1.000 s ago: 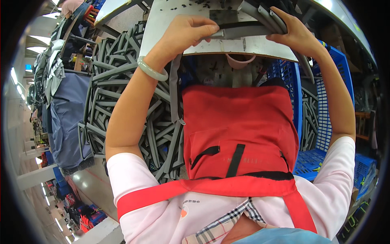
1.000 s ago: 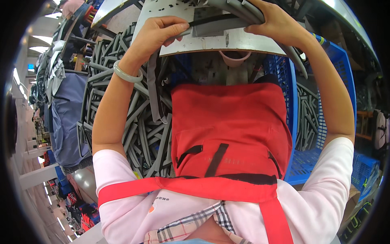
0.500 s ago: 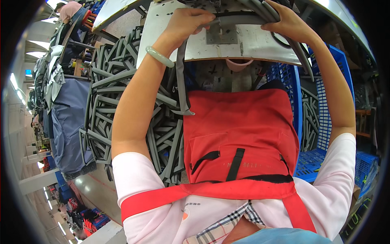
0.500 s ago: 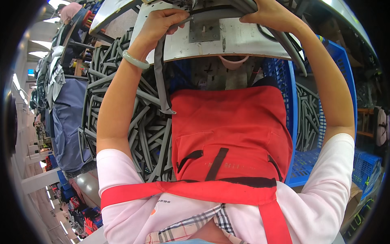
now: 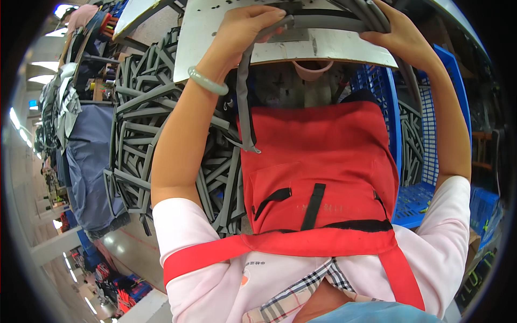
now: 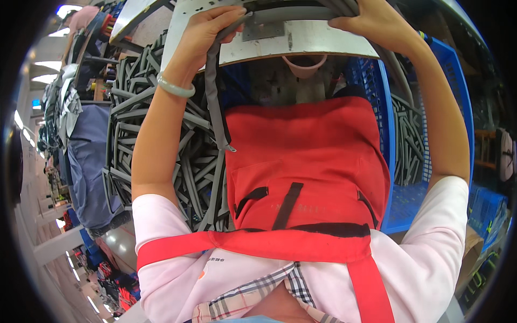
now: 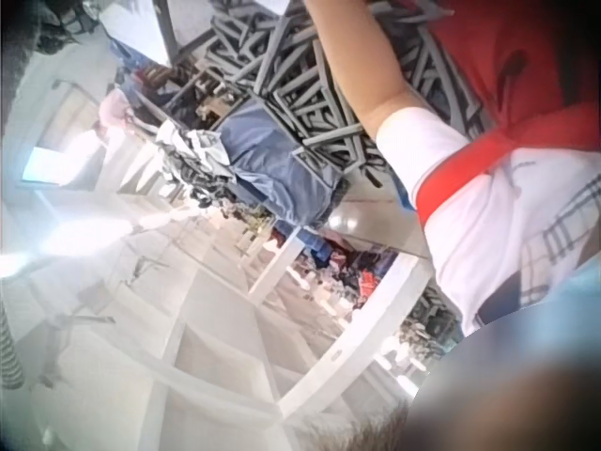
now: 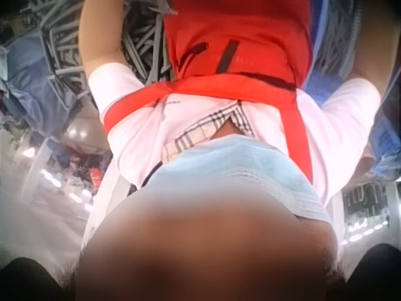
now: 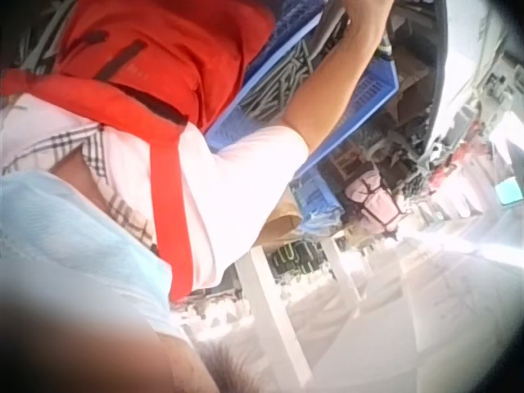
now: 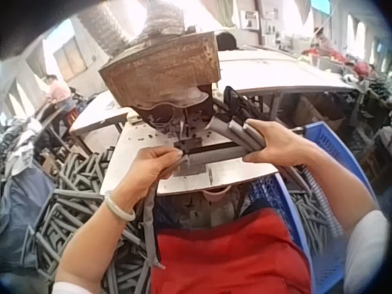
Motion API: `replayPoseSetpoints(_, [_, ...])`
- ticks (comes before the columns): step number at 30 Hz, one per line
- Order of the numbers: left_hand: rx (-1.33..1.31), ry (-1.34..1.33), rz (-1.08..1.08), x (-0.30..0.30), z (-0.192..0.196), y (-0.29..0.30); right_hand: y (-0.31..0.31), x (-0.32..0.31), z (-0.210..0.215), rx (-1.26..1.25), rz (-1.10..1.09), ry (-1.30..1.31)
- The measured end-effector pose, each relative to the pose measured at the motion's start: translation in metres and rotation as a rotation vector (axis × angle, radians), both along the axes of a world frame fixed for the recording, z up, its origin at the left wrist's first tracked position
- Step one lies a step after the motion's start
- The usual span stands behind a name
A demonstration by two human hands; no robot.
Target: The recorder is assembling or processing grey tubular components at a factory workstation using a small jig or press.
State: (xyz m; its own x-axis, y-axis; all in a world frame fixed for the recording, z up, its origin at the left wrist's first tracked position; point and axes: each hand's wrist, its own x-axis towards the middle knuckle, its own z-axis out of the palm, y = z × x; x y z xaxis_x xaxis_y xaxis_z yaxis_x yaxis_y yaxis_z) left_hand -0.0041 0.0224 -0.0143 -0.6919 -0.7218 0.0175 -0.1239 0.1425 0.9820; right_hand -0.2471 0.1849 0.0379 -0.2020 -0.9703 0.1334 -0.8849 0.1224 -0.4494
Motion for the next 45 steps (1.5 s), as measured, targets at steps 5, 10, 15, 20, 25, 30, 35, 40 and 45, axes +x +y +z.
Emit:
replayPoseSetpoints(5, [-0.006, 0.013, 0.029, 0.004, -0.011, -0.008, -0.017, -0.012, -0.024, -0.168, 0.120, -0.006])
replayPoseSetpoints(10, [-0.001, 0.050, 0.042, -0.002, -0.010, -0.025, -0.027, -0.001, 0.005, 0.106, 0.098, -0.151])
replayPoseSetpoints(15, [0.010, 0.092, 0.037, -0.002, -0.008, -0.036, -0.044, -0.015, -0.016, -0.052, 0.130, -0.089])
replayPoseSetpoints(20, [0.082, 0.121, 0.061, -0.001, -0.019, -0.034, -0.039, -0.012, -0.016, -0.076, 0.119, -0.096])
replayPoseSetpoints(25, [0.287, 0.232, 0.151, 0.019, -0.050, -0.041, -0.036, -0.012, -0.012, 0.003, 0.090, -0.170])
replayPoseSetpoints(30, [0.347, 0.183, 0.229, 0.039, -0.081, -0.009, -0.038, -0.002, -0.016, 0.090, 0.157, -0.132])
replayPoseSetpoints(35, [1.095, 0.766, -0.319, 0.052, -0.087, 0.078, 0.035, -0.037, -0.063, -0.172, 0.027, 0.001])
replayPoseSetpoints(40, [1.182, 0.975, -0.532, 0.081, -0.102, 0.108, 0.138, -0.123, -0.106, -0.121, -0.328, 0.375])
replayPoseSetpoints(45, [1.144, 1.016, -0.687, 0.076, -0.082, 0.118, 0.174, -0.081, -0.132, -0.239, -0.487, 0.024])
